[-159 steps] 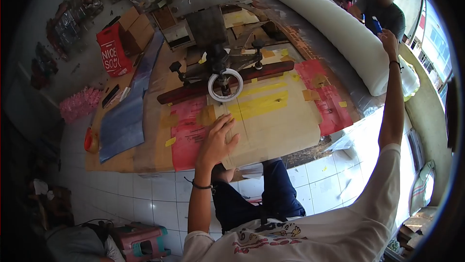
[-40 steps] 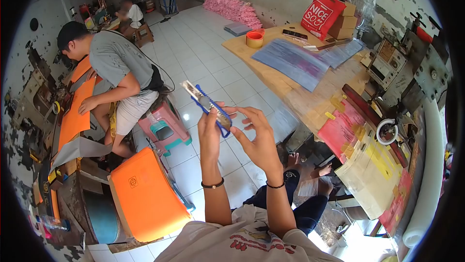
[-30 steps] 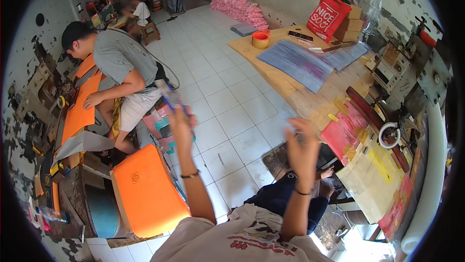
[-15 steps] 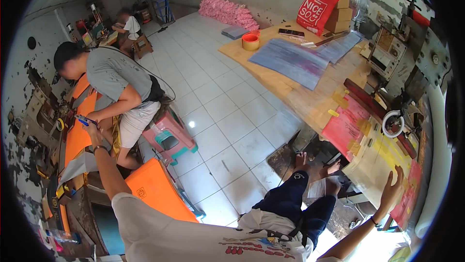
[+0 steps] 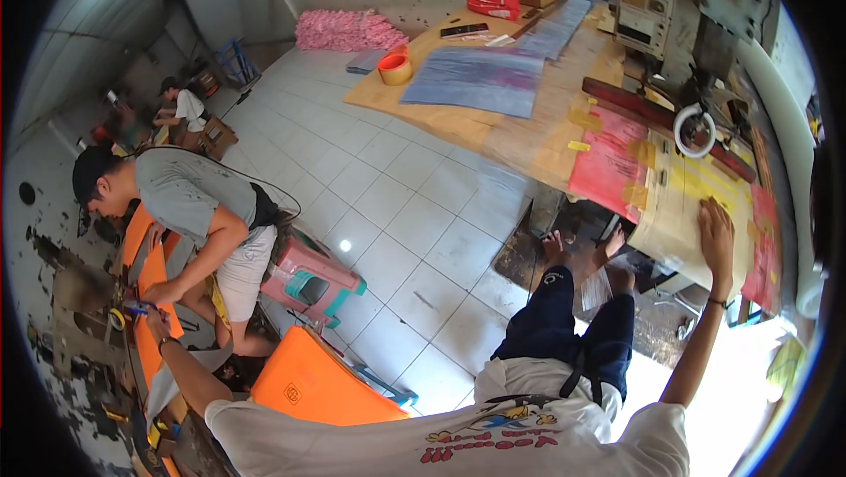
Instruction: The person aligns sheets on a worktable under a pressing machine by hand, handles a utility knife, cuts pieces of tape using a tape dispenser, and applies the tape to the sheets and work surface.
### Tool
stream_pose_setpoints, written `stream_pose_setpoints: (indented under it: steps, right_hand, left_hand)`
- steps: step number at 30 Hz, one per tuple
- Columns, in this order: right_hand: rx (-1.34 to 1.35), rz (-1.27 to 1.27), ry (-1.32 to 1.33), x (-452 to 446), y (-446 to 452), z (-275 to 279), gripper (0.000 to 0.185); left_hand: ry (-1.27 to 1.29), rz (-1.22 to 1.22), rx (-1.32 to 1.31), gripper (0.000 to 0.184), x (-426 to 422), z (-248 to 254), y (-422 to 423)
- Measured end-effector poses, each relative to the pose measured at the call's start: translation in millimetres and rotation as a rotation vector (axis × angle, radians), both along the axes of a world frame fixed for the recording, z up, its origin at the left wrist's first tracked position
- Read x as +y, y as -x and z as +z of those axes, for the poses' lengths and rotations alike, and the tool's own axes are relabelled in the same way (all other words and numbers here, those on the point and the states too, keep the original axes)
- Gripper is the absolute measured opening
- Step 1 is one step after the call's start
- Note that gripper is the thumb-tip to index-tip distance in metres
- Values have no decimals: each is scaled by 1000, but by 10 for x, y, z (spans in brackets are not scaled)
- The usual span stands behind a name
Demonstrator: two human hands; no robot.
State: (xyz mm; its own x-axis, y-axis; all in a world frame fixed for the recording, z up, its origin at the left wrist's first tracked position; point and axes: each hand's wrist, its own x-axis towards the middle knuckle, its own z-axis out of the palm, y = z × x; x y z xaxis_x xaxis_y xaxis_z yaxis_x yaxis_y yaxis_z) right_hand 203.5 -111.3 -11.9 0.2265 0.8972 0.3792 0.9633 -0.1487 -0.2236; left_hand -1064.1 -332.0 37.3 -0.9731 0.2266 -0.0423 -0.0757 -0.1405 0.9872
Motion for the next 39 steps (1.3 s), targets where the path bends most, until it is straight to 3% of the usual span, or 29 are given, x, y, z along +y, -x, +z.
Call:
stream_pose_setpoints:
  steps: [3, 6, 8, 15, 20, 24, 26, 28, 30, 32, 34, 35, 39]
  right_hand:
    - [9, 37, -81, 19, 22, 17, 35]
    - [35, 62, -69, 42, -67, -50, 35]
    - [11, 64, -98, 32, -44, -50, 33]
    - [26, 22, -70, 2, 19, -27, 37]
    - [15, 6, -65, -16, 53, -3, 37]
    - [37, 18, -58, -23, 105, 96, 40]
    - [104, 59, -118, 38, 111, 51, 40]
    - [59, 96, -111, 105, 199, 99, 40]
    - [74, 137, -100, 174, 259, 129, 41]
    - [67, 165, -60, 204, 263, 114, 39]
    - [56, 176, -25, 196, 268, 107, 39]
    - [73, 190, -24, 206, 225, 116, 39]
    - [93, 180, -67, 379, 26, 224, 39]
  left_hand:
    - [-72, 68, 77, 40, 121, 40, -136]
    - [-48, -57, 112, 35, 79, -73, 3]
    - [105, 26, 69, 20, 98, 40, -408]
    - [228, 158, 193, 18, 306, 187, -895]
    - [215, 355, 503, 18, 571, 296, -1530]
    - [40, 428, 861, 19, 1023, 460, -2957]
    - [-92, 321, 986, 20, 1290, 417, -3944]
    - [-172, -4, 992, 21, 1600, 233, -5065]
    - [-141, -567, 915, 22, 1899, -29, -6322]
    - [29, -1373, 891, 23, 2221, -195, -7571]
    - [-348, -1781, 977, 31, 2414, -127, -8806]
    - [-415, -1866, 1017, 33, 2547, -134, -9214]
    - [-538, -1594, 1460, 38, 3379, -280, -10315]
